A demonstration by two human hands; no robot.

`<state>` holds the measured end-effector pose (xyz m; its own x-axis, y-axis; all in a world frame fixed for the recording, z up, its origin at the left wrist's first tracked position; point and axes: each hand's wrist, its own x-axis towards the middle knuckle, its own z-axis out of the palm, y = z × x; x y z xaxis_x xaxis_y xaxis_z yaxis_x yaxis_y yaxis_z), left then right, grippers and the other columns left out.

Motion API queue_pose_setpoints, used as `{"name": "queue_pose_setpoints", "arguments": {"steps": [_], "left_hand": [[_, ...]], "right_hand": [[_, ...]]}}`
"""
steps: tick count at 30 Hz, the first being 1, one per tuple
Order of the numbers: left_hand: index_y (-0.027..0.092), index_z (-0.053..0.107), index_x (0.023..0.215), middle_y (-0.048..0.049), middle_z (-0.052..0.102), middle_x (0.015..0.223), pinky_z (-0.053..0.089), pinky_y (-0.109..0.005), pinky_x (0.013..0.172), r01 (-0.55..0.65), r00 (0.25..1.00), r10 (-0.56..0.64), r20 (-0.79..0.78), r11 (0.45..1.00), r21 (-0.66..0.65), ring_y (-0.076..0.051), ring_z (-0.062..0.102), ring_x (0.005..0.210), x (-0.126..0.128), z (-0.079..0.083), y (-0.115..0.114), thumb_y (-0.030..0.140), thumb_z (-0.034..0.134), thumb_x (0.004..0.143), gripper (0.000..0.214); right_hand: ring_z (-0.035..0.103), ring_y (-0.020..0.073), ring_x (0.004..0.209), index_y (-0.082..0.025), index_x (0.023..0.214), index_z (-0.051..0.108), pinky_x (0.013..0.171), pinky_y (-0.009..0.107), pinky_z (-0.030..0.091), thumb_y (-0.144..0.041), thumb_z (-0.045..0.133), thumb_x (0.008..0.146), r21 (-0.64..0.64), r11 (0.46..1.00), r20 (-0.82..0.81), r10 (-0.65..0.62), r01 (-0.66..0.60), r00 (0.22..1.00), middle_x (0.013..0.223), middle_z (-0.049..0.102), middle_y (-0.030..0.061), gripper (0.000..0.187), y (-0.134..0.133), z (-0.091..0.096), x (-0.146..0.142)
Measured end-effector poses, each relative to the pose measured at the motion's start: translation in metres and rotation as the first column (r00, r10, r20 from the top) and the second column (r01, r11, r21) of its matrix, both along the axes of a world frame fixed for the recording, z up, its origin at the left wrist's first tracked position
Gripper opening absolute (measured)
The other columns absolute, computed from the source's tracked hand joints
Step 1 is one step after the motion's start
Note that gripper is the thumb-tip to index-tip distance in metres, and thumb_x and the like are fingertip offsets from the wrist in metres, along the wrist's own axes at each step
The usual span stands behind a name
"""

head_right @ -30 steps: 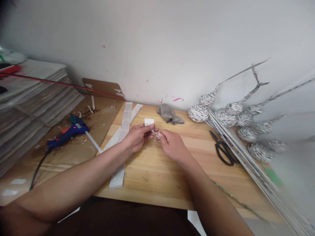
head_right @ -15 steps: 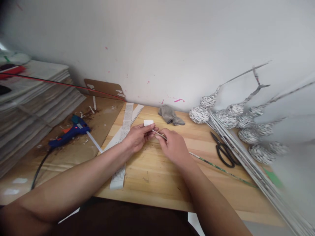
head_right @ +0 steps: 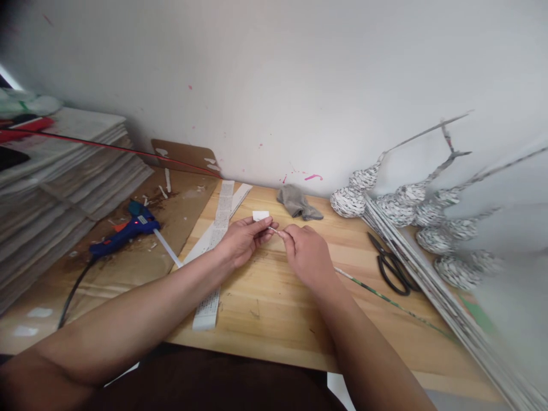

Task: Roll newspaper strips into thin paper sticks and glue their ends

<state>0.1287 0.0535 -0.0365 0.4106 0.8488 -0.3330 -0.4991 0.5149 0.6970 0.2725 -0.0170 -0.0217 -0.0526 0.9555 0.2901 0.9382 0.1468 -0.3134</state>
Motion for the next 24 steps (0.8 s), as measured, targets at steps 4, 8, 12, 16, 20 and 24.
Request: {"name": "queue_pose_setpoints", "arguments": {"steps": [4,8,12,16,20,24], "left_hand": [[0.005,0.067,0.079,-0.0084,0.071,0.075,0.054,-0.014,0.056,-0.005,1.0,0.005,0.011,1.0,0.004,-0.006,0.062,0.055,0.0,0.001,0.0,0.008,0.069,0.078,0.004],[0.005,0.067,0.08,-0.0083,0.071,0.075,0.054,-0.015,0.057,0.004,1.0,-0.005,0.02,1.0,0.025,-0.006,0.063,0.056,-0.001,0.001,0.0,0.01,0.071,0.076,0.007],[0.005,0.067,0.078,-0.0086,0.071,0.077,0.055,-0.015,0.06,0.015,1.0,-0.016,0.025,0.999,0.052,-0.006,0.063,0.057,-0.001,0.003,-0.001,0.01,0.073,0.075,0.008],[0.006,0.067,0.076,-0.0089,0.071,0.079,0.055,-0.016,0.063,0.04,0.999,-0.043,0.032,0.994,0.097,-0.007,0.065,0.06,-0.002,0.006,-0.004,0.012,0.075,0.073,0.011],[0.007,0.067,0.079,-0.0094,0.072,0.085,0.056,-0.018,0.068,0.053,0.996,-0.063,0.059,0.988,0.147,-0.008,0.067,0.066,-0.004,0.013,-0.009,0.013,0.078,0.07,0.015],[0.008,0.068,0.081,-0.0095,0.072,0.088,0.056,-0.019,0.073,0.07,0.992,-0.09,0.089,0.976,0.206,-0.01,0.068,0.071,-0.014,0.025,-0.017,0.015,0.078,0.069,0.017]], "right_hand": [[0.058,0.0205,0.078,-0.019,0.096,0.063,0.069,0.029,0.037,-0.04,0.047,0.093,0.02,0.999,-0.015,0.028,-0.027,1.0,0.083,0.067,0.0056,0.026,-0.001,0.0,0.001],[0.059,0.0199,0.079,-0.019,0.094,0.064,0.071,0.029,0.037,-0.035,0.041,0.096,0.008,0.999,-0.009,0.05,-0.05,0.999,0.084,0.068,0.0057,0.027,-0.003,0.003,0.0],[0.055,0.0161,0.064,-0.02,0.085,0.062,0.062,0.027,0.035,-0.036,0.04,0.096,-0.032,0.999,-0.138,0.036,-0.041,0.99,0.07,0.063,0.0017,0.029,-0.004,0.007,-0.001],[0.047,0.0128,0.053,-0.02,0.068,0.052,0.055,0.025,0.033,-0.04,0.043,0.094,-0.092,0.995,-0.298,-0.001,-0.028,0.955,0.056,0.052,-0.0025,0.034,-0.005,0.013,0.0],[0.048,0.0117,0.053,-0.019,0.069,0.056,0.055,0.024,0.036,-0.042,0.044,0.093,-0.154,0.986,-0.46,-0.02,-0.057,0.888,0.057,0.055,-0.0024,0.035,-0.007,0.018,0.002],[0.046,0.0107,0.05,-0.017,0.081,0.061,0.051,0.023,0.036,-0.045,0.044,0.093,-0.209,0.971,-0.613,-0.04,-0.113,0.789,0.057,0.053,-0.0028,0.035,-0.009,0.021,0.0]]}}
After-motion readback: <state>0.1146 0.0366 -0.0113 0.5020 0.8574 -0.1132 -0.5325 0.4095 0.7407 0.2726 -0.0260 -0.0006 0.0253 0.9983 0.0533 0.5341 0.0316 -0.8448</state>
